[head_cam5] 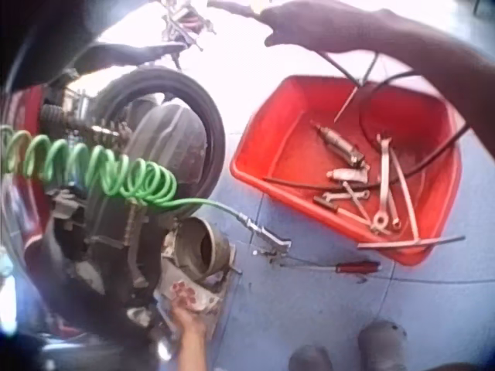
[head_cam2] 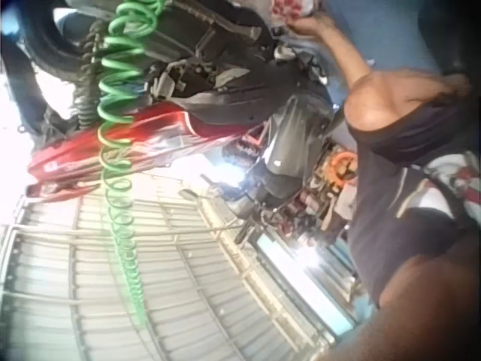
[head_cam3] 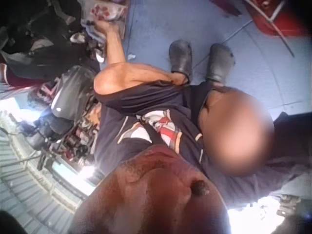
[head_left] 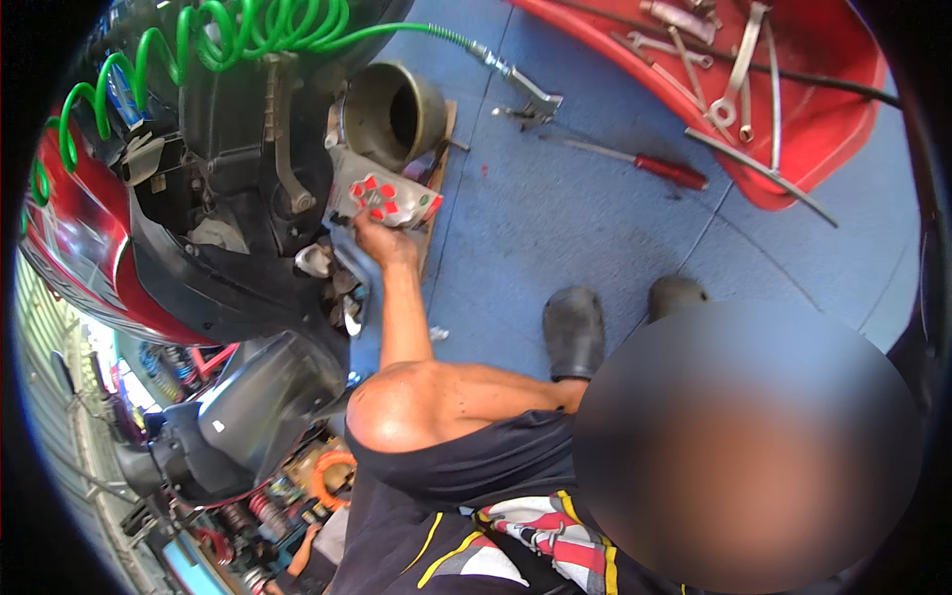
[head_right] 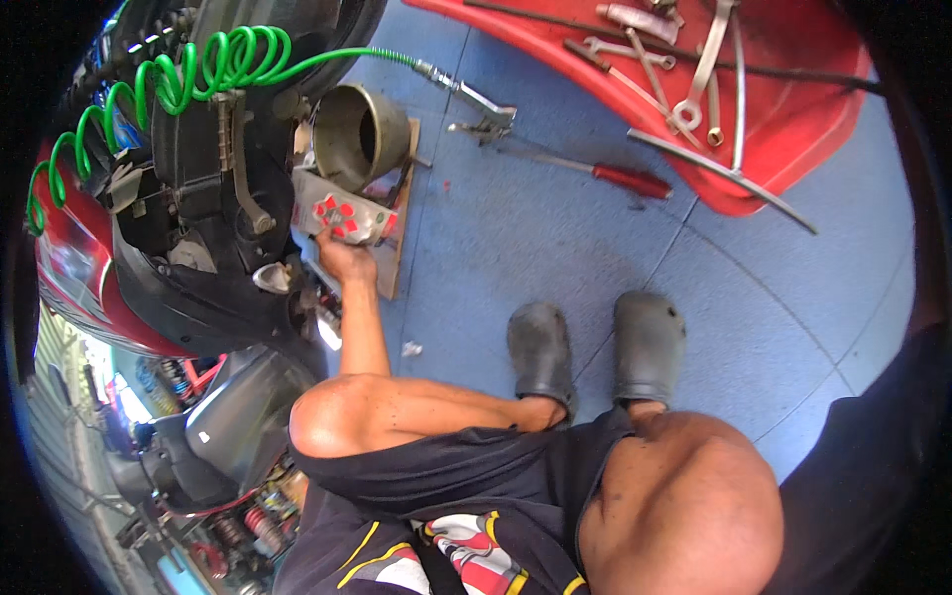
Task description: The recorder performs maintenance on a motorcycle, including using an air compressor tool on the brake or wheel assembly.
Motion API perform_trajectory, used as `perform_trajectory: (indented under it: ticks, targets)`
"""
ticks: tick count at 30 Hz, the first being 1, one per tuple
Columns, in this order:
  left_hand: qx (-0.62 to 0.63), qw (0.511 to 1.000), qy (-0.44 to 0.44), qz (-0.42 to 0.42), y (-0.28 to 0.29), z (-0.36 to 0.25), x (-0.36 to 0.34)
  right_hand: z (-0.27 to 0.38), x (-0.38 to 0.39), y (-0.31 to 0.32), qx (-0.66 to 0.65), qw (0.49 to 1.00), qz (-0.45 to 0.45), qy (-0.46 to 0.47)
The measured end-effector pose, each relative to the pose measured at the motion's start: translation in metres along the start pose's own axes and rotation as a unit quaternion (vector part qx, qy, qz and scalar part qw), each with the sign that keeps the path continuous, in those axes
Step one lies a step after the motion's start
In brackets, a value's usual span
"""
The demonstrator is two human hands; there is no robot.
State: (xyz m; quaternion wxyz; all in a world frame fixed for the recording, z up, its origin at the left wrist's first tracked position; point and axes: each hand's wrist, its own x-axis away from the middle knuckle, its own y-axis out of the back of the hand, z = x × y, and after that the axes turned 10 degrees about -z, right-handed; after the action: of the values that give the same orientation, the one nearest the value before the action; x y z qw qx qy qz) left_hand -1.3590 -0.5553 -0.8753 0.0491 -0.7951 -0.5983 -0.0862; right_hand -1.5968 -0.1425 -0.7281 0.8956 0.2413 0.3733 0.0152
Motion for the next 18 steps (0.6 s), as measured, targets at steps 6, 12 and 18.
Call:
perform_trajectory:
  ticks: [6,12,18]
  targets:
    - [-0.040,0.995,-0.090,-0.019,-0.009,-0.002,0.003,0.031,0.009,0.014,0.024,1.000,0.004,0.004]
    - [0.019,0.994,-0.104,0.028,-0.019,-0.006,-0.008,0.055,0.006,0.033,0.036,0.998,-0.050,-0.011]
    - [0.045,0.993,-0.102,0.041,-0.014,0.010,-0.031,0.095,0.009,0.032,-0.040,0.990,-0.132,-0.014]
